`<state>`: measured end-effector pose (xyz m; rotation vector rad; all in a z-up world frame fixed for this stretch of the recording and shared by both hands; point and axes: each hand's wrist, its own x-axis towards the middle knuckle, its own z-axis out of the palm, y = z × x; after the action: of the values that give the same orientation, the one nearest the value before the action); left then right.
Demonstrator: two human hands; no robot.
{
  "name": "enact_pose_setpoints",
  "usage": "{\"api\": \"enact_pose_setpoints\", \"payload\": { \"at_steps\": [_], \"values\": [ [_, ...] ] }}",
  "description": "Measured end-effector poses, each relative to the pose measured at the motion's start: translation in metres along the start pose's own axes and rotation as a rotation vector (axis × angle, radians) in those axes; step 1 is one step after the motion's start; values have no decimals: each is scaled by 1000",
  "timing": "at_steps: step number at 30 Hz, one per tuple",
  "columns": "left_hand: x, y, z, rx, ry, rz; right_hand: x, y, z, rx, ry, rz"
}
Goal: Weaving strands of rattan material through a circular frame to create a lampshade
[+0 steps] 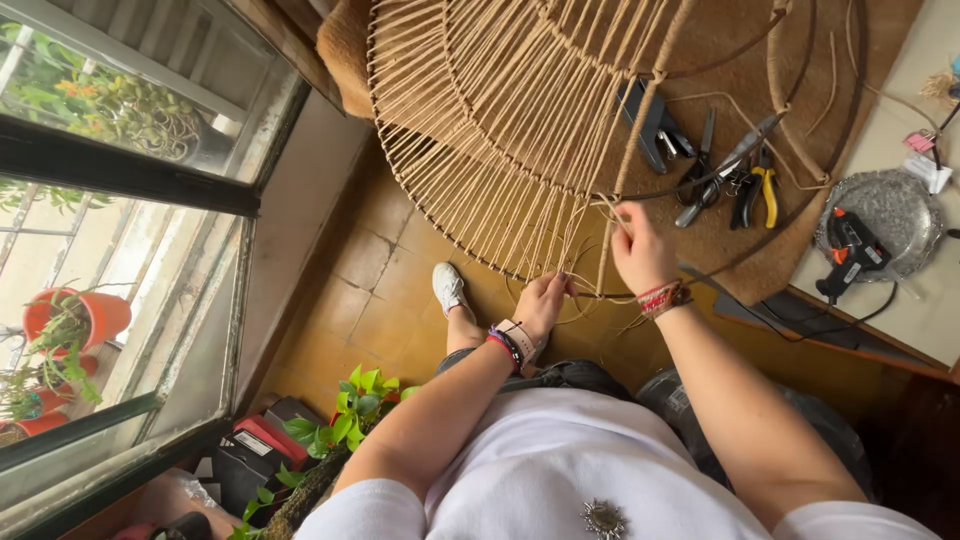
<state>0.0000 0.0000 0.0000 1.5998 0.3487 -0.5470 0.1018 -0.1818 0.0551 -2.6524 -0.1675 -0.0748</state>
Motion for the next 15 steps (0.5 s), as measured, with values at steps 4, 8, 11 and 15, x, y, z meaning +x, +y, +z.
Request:
{"api": "enact_pose_setpoints", "payload": {
  "at_steps": [4, 8, 11, 15],
  "values": [
    [-1, -1, -2, -26, -37, 3, -30, 7, 14, 49, -164, -33],
    [9, 3, -9, 3, -11, -29, -17, -26, -15, 300, -31, 196],
    [5, -7, -4, -14, -31, -36, -13, -5, 2, 431, -130, 230],
    [9, -6, -1, -140, -70, -27, -23, -17, -3, 311, -447, 209]
  ]
}}
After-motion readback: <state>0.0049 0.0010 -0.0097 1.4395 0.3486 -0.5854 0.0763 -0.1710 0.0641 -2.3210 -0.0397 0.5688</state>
